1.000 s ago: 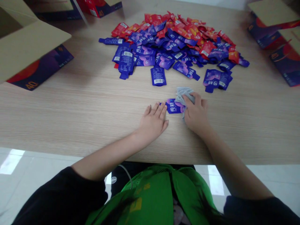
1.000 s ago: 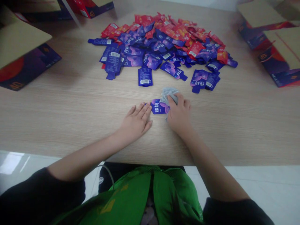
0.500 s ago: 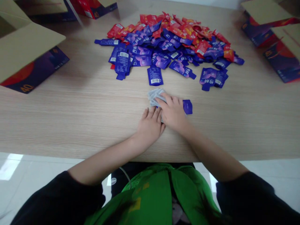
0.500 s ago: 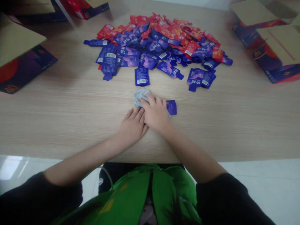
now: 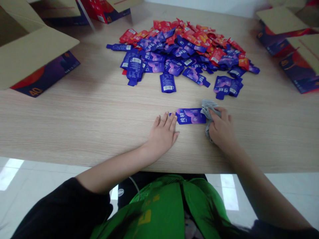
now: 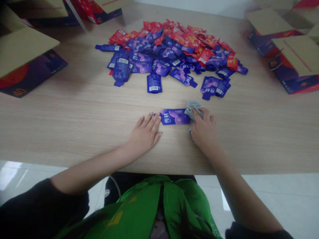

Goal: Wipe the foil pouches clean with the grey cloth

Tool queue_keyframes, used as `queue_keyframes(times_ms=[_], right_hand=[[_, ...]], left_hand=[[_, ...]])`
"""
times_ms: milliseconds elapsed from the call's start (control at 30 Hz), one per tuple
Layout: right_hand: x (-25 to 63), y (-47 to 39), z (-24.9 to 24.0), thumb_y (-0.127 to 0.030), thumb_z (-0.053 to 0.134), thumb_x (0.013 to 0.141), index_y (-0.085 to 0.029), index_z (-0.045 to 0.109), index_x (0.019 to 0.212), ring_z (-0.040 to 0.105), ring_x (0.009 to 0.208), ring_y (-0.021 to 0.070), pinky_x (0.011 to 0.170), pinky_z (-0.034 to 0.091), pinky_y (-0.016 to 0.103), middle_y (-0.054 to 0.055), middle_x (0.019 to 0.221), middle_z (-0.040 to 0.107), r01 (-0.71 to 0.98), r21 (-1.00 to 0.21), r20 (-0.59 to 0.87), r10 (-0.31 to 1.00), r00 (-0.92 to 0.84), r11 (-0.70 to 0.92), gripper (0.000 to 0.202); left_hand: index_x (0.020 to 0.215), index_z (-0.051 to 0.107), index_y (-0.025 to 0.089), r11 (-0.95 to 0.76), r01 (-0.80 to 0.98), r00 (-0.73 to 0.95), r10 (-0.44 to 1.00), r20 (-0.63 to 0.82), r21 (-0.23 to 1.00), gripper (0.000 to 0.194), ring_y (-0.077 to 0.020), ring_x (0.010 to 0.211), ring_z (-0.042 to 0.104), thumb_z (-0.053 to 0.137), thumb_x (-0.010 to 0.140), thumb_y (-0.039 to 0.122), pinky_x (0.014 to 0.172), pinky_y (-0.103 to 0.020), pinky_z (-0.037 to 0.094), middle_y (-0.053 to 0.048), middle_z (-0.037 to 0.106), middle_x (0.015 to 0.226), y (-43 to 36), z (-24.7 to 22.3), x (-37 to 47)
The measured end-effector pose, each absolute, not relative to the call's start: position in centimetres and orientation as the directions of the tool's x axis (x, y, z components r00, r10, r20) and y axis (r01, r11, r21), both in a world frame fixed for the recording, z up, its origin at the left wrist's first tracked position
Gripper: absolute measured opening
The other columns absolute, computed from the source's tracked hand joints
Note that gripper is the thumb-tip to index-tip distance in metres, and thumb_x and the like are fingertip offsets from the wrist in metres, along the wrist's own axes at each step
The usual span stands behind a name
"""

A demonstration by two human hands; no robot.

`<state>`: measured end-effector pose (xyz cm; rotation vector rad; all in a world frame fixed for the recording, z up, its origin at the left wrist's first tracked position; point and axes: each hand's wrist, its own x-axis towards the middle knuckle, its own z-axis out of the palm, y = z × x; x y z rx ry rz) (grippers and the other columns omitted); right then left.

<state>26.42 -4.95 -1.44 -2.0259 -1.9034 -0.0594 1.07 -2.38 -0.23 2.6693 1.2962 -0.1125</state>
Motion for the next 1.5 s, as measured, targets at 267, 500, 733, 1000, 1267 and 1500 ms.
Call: queue_keyframes(times_ms=[267, 500, 733, 1000, 1267, 1500], right_hand=[[19.0, -3.1, 0.9, -0.014, 0.039, 0.095, -0.015, 0.055, 0.15, 0.05, 0.128, 0.0355, 0.104, 0.042, 0.055, 0.019, 0.152, 0.05, 0.953, -0.262, 0.286, 0.955, -0.072, 0.151, 0.057], [17.2, -2.9, -0.8, -0.02, 0.04, 0.098, -0.019, 0.053, 0.153, 0.048, 0.122, 0.035, 0.096, 0.037, 0.051, 0.014, 0.161, 0.047, 0.981, -0.124, 0.129, 0.982, -0.137, 0.153, 0.057], [21.2, -5.3, -0.5, -0.024, 0.038, 0.099, -0.017, 0.049, 0.155, 0.05, 0.119, 0.0387, 0.093, 0.04, 0.055, 0.017, 0.16, 0.047, 0.999, -0.033, 0.175, 0.984, 0.045, -0.04, 0.058], [27.1, -5.6, -1.3, -0.02, 0.04, 0.095, -0.017, 0.056, 0.149, 0.056, 0.117, 0.0365, 0.096, 0.047, 0.057, 0.019, 0.152, 0.052, 0.993, -0.108, 0.155, 0.986, 0.064, -0.048, 0.057], [22.0, -2.2, 1.3, -0.012, 0.037, 0.093, -0.011, 0.057, 0.144, 0.048, 0.134, 0.0318, 0.109, 0.042, 0.05, 0.02, 0.148, 0.049, 0.931, -0.307, 0.383, 0.921, -0.07, 0.199, 0.055], [17.9, -2.2, -0.5, -0.02, 0.042, 0.097, -0.022, 0.056, 0.15, 0.05, 0.12, 0.034, 0.096, 0.038, 0.05, 0.013, 0.158, 0.048, 0.975, -0.064, 0.119, 0.972, -0.204, 0.213, 0.054]], left_hand=[[0.164, 0.033, 0.007, -0.602, 0.79, 0.613, 0.778, -0.14, 0.115, 0.066, -0.0404, 0.16, 0.021, 0.037, 0.108, 0.043, 0.127, -0.061, 0.026, -0.014, 0.026, 0.172, -3.5, 0.1, 1.2], [0.164, 0.034, 0.011, -0.618, 0.779, 0.626, 0.772, -0.106, 0.105, 0.066, -0.0392, 0.159, 0.025, 0.039, 0.108, 0.045, 0.126, -0.06, 0.029, -0.011, 0.033, 0.171, -3.3, -0.2, 1.0], [0.166, 0.03, 0.014, -0.628, 0.771, 0.637, 0.761, -0.123, 0.106, 0.065, -0.0394, 0.159, 0.025, 0.037, 0.109, 0.044, 0.125, -0.059, 0.031, -0.006, 0.026, 0.173, -3.3, 0.2, 1.1], [0.166, 0.031, 0.015, -0.627, 0.774, 0.633, 0.766, -0.111, 0.086, 0.063, -0.0397, 0.159, 0.026, 0.037, 0.109, 0.042, 0.125, -0.059, 0.031, -0.007, 0.028, 0.173, -3.3, -0.3, 1.1], [0.163, 0.039, 0.013, -0.618, 0.779, 0.626, 0.778, -0.061, 0.106, 0.061, -0.0435, 0.157, 0.028, 0.041, 0.107, 0.038, 0.123, -0.062, 0.033, -0.009, 0.032, 0.171, -3.4, -0.2, 1.3], [0.16, 0.044, 0.011, -0.626, 0.773, 0.633, 0.772, -0.057, 0.1, 0.058, -0.0415, 0.154, 0.035, 0.042, 0.104, 0.027, 0.12, -0.06, 0.037, -0.011, 0.042, 0.166, -3.3, 0.2, 1.2]])
